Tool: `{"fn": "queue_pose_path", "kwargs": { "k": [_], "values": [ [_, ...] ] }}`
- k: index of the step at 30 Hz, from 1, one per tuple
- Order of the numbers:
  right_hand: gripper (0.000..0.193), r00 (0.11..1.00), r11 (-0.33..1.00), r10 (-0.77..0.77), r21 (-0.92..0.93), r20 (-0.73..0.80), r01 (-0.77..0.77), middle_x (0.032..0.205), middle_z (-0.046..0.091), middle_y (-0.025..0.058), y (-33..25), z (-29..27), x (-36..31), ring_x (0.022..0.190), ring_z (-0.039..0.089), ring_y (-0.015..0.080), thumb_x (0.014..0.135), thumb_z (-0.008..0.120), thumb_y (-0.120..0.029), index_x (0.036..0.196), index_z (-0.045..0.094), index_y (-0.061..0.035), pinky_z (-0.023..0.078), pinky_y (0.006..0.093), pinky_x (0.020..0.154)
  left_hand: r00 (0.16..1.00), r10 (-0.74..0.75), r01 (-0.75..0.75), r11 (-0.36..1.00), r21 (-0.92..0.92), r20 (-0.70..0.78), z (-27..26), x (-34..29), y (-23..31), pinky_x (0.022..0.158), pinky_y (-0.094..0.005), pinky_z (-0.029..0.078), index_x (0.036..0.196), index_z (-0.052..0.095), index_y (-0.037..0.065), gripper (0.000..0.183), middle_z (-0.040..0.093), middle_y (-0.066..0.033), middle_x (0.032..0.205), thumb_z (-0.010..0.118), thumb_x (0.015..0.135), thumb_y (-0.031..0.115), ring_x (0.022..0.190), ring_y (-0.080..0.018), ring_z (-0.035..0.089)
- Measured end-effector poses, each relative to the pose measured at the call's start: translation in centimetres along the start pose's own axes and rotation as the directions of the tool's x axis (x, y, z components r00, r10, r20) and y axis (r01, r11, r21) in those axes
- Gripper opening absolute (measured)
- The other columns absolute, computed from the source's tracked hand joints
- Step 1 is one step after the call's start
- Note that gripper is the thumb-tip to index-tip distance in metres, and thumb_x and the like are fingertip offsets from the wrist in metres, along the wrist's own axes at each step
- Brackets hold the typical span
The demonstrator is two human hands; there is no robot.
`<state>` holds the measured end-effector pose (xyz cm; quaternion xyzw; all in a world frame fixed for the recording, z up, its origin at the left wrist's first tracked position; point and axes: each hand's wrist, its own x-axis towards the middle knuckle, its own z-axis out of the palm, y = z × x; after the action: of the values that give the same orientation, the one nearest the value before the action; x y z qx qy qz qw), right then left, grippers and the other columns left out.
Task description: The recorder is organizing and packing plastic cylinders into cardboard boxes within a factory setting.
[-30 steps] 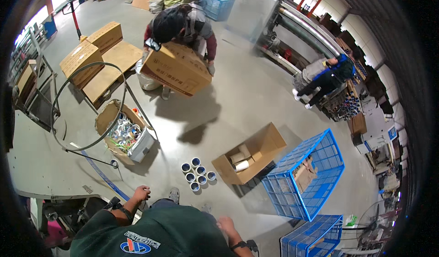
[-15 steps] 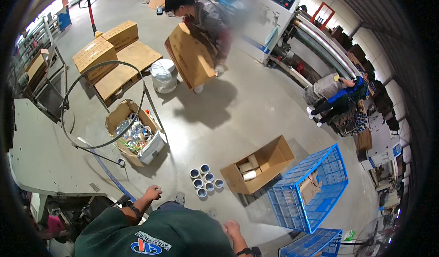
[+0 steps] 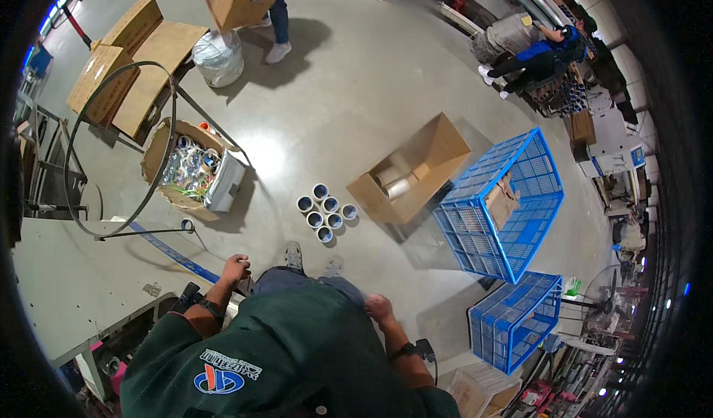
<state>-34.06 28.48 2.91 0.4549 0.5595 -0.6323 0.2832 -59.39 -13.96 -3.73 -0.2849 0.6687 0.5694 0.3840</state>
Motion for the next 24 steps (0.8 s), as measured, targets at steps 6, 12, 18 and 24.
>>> {"fn": "queue_pose_path", "kwargs": {
  "k": [6, 12, 18, 24],
  "values": [
    [0.009, 0.996, 0.978, -0.073, 0.193, -0.051, 0.081, 0.077, 0.058, 0.0031, -2.1, 0.6, -0.9, 0.069, 0.060, 0.0129, 0.082, 0.059, -0.009, 0.091, 0.058, -0.0059, 0.046, 0.0271, 0.055, 0.997, 0.042, -0.041, 0.999, 0.016, -0.064, 0.4, -0.1, 0.8, 0.044, -0.0280, 0.042, 0.109, 0.056, 0.001, 0.032, 0.059, -0.0073, 0.073, 0.060, 0.077, 0.004, 0.054, -0.0171, 0.058],
    [0.037, 0.996, 0.997, -0.006, 0.071, -0.092, 0.013, 0.087, 0.062, 0.0064, -2.5, -2.8, 4.0, 0.071, 0.061, 0.0142, 0.084, 0.062, -0.013, 0.117, 0.054, 0.0015, 0.048, 0.0265, 0.058, 0.986, 0.167, -0.167, 0.986, 0.005, -0.013, 3.5, -3.9, 8.8, 0.055, -0.0262, 0.047, 0.116, 0.054, -0.001, 0.037, 0.061, -0.0080, 0.083, 0.059, 0.080, 0.006, 0.068, -0.0147, 0.061],
    [0.039, 0.992, 0.995, -0.069, 0.062, -0.110, 0.077, 0.094, 0.062, 0.0087, -7.9, 0.5, 5.8, 0.076, 0.063, 0.0181, 0.085, 0.060, -0.014, 0.120, 0.051, -0.0001, 0.050, 0.0275, 0.062, 0.924, 0.383, -0.383, 0.924, -0.016, 0.009, 2.5, -3.1, 16.0, 0.064, -0.0241, 0.048, 0.114, 0.056, -0.003, 0.033, 0.061, -0.0066, 0.090, 0.060, 0.084, 0.008, 0.075, -0.0124, 0.060],
    [0.024, 0.916, 0.922, -0.385, 0.100, 0.117, 0.374, 0.090, 0.062, 0.0088, 1.9, -0.9, 15.5, 0.075, 0.061, 0.0152, 0.084, 0.061, -0.009, 0.106, 0.057, -0.0019, 0.049, 0.0277, 0.061, 0.743, 0.570, -0.619, 0.784, 0.039, 0.350, 5.2, -1.8, 28.1, 0.077, -0.0274, 0.049, 0.116, 0.056, -0.001, 0.034, 0.063, -0.0084, 0.101, 0.061, 0.083, 0.002, 0.089, -0.0128, 0.059]
  ]
}}
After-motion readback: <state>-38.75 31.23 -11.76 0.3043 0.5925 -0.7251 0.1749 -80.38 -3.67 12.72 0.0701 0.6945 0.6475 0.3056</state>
